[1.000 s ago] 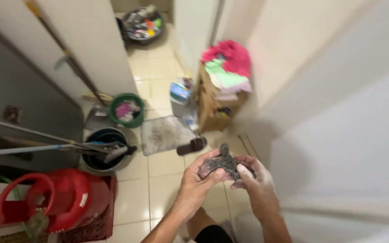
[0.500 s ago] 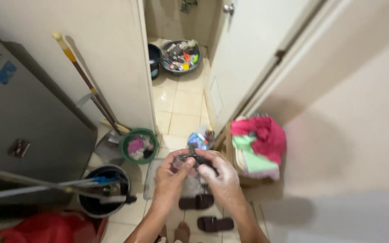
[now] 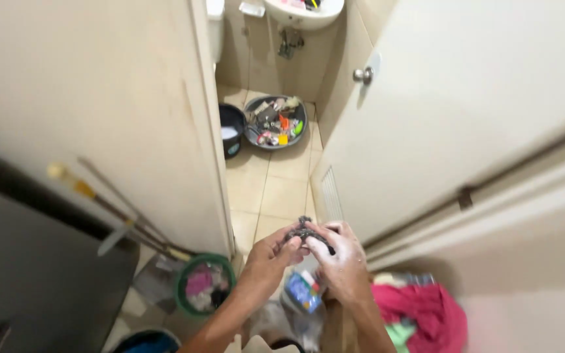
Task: Cleaning a handheld bidet sprayer nozzle and cord using a sponge and soapy water.
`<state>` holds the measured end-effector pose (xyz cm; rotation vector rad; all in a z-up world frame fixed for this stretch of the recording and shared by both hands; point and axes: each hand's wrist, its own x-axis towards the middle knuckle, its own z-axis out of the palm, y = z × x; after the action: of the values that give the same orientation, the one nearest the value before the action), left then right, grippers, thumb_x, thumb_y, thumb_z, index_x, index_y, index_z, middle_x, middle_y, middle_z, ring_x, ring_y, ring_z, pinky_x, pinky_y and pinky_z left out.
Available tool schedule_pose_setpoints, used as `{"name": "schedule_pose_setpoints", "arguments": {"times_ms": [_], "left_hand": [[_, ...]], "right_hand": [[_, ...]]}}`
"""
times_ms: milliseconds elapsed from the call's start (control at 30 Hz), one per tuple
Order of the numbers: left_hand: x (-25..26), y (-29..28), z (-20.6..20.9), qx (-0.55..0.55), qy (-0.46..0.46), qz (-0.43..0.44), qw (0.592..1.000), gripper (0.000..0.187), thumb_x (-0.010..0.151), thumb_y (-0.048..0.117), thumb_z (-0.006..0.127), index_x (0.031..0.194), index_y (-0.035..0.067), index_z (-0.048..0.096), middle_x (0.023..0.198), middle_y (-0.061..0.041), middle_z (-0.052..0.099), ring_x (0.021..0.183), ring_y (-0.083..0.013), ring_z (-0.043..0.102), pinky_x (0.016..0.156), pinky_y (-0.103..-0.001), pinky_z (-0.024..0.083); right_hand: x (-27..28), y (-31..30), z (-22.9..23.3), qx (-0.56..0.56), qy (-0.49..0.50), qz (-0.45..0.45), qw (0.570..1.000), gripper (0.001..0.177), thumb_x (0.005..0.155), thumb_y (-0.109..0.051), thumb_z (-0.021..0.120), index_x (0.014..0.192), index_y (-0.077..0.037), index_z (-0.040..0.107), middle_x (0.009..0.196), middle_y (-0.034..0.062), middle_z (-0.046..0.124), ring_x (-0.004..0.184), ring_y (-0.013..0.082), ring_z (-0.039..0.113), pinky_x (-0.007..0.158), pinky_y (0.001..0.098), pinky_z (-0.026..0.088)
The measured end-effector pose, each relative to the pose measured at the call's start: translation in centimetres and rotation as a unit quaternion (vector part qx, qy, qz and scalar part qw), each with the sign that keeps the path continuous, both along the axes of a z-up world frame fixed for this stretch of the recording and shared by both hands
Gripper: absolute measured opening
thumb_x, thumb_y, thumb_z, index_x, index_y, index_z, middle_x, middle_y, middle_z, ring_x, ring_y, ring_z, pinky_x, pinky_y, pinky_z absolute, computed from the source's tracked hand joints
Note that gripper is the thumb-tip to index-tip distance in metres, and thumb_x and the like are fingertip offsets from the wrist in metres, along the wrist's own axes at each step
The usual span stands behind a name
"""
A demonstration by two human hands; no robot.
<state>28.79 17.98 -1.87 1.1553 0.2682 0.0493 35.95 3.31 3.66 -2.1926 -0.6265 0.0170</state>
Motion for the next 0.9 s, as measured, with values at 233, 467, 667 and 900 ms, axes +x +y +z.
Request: {"name": "schedule_pose_setpoints", "arguments": {"times_ms": [233,467,667,900], "left_hand": [[13.4,5.9,-1.0,-0.037,-0.068,0.045,0.996,0.046,0.099,0.018,0.065,0.139,-0.003,0.057,0.124,-0.012,0.07,0.108,-0.0153,0.068,0.09,-0.03,0.06],[23.5,10.7,-1.3,-0.072,-0.017,0.164,0.984,0.055,0.092,0.018,0.069,0.141,0.003,0.048,0.127,-0.011,0.064,0.106,-0.0157,0.069,0.082,-0.032,0.064],[35.9,16.6,-4.2,-0.097,0.017,0.26,0.961,0.038,0.093,0.022,0.069,0.123,0.005,0.054,0.114,-0.008,0.068,0.098,-0.0152,0.069,0.077,-0.032,0.064],[53.6,24.5,-7.6,-0.115,0.056,0.377,0.917,0.03,0.089,0.026,0.071,0.11,0.008,0.059,0.092,-0.005,0.071,0.074,-0.014,0.071,0.062,-0.031,0.062]], "right_hand": [[12.4,6.8,1.5,0.056,0.123,-0.021,0.991,0.033,0.089,-0.027,0.067,0.107,0.0,0.076,0.093,0.0121,0.075,0.083,0.0218,0.073,0.076,0.0331,0.057],[25.6,14.3,0.0,0.0,0.13,0.053,0.99,0.037,0.09,-0.032,0.068,0.106,0.0,0.075,0.087,0.0133,0.077,0.077,0.0198,0.072,0.072,0.0336,0.056],[39.7,22.4,-2.6,-0.043,0.184,0.145,0.971,0.039,0.089,-0.036,0.066,0.107,-0.002,0.075,0.087,0.0144,0.077,0.077,0.0224,0.073,0.072,0.0356,0.057],[57.8,31.2,-4.8,-0.009,0.221,0.251,0.942,0.046,0.087,-0.029,0.071,0.129,-0.01,0.065,0.111,0.0116,0.074,0.096,0.0195,0.071,0.085,0.0338,0.056]]}}
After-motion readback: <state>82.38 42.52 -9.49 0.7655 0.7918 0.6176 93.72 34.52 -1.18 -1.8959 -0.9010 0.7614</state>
